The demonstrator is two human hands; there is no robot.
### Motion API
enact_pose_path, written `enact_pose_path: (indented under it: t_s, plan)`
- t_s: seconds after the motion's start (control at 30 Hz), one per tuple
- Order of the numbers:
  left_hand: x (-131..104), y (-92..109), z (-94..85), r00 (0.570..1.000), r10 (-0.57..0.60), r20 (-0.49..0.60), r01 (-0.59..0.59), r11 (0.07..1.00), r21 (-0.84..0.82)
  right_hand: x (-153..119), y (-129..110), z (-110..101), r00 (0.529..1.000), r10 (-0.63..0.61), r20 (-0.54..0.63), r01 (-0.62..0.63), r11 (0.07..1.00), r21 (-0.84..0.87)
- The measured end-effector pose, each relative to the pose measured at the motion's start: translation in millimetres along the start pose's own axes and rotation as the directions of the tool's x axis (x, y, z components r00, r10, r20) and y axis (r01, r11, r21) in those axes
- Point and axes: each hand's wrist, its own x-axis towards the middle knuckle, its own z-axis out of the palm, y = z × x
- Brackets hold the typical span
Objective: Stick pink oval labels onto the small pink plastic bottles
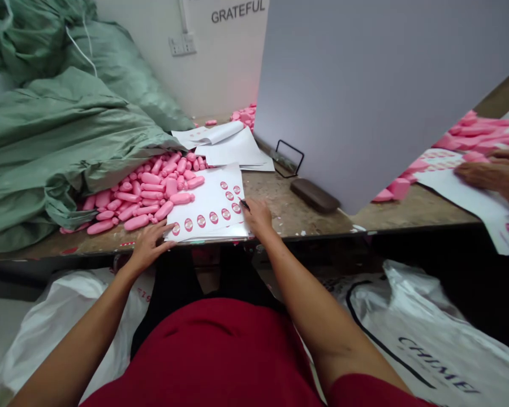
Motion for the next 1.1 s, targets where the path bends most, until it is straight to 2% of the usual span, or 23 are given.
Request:
enact_pose_path:
  t_s: [0.43,1.1]
  plan:
    - [-5.3,0.5,6.8,1.000,0.007,-0.027,-0.007,1.000,0.003,-1.6,4.9,2.7,1.000,-0.012,-0.016,0.011,1.000,-0.019]
    - [-3.8,0.2,3.2,1.000,-0.014,-0.012,0.014,1.000,0.018,-2.6,6.4,7.4,0.999,-0.008,-0.052,0.009,1.000,0.016]
